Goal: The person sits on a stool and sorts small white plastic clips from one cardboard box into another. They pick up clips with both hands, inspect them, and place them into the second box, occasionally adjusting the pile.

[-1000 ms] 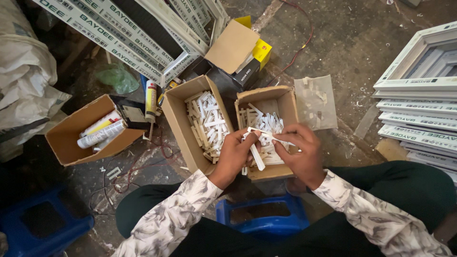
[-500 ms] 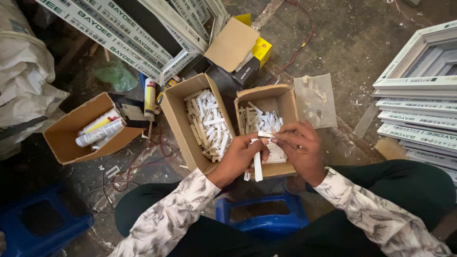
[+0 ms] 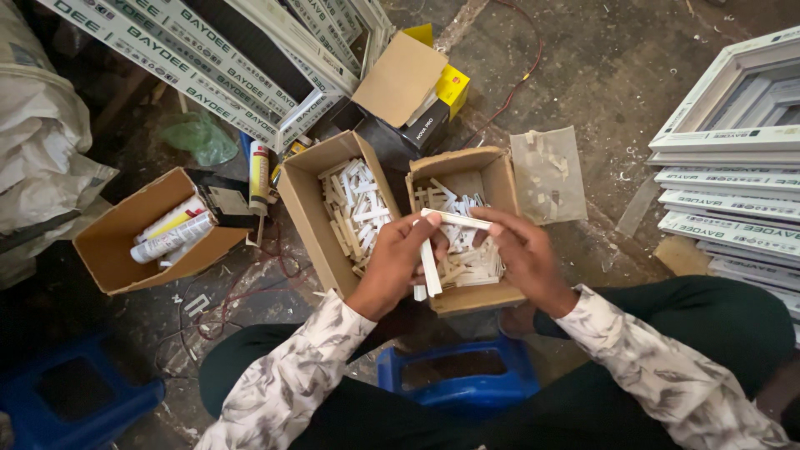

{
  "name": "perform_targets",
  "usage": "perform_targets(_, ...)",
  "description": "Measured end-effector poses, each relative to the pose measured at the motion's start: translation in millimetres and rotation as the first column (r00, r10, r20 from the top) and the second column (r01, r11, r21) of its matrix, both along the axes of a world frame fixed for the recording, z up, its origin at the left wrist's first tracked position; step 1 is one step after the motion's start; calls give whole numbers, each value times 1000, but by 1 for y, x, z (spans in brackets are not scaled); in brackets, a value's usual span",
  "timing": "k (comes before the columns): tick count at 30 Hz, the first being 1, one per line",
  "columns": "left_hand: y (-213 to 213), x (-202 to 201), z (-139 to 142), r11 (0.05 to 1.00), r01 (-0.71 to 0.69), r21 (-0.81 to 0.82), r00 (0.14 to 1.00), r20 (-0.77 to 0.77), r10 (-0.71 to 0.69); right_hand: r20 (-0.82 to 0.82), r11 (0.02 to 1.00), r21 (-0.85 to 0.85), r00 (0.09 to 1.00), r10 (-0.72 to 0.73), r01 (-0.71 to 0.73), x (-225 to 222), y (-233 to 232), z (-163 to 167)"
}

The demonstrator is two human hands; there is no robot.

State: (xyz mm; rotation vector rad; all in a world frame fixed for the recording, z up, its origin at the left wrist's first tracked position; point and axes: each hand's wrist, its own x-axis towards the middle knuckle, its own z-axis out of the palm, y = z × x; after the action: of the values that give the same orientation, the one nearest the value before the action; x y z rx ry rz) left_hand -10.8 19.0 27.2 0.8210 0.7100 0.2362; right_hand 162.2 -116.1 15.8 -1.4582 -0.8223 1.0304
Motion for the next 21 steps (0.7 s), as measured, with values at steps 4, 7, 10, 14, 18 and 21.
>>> perform_targets(4, 1, -1, 4, 1000, 24, -4, 999, -42, -24, -241, 987, -158, 970, -16, -23, 6, -2, -7)
perform_targets(7, 0, -1, 5, 999, 32, -12, 998, -53, -33, -190, 980, -199, 981, -43, 4, 5, -5, -9)
perform_targets(10, 0, -1, 7, 998, 62, 2, 997, -53, -62, -128, 988, -152, 990, -58, 39, 3, -5, -8)
perform_targets(14, 2, 0, 12, 997, 79, 16, 994, -78, -77, -90, 990, -133, 995, -51, 38, 2, -6, -5)
perform_targets(18, 8, 3, 15, 998, 64, -22, 995, -77, -66, -146, 974, -194, 979, -145, 115, 5, -5, -5)
perform_targets(21, 12, -1, 16, 983, 84, 161, 978, -203, -51, -172, 961, -218, 963, -207, 167, 9, -2, -5)
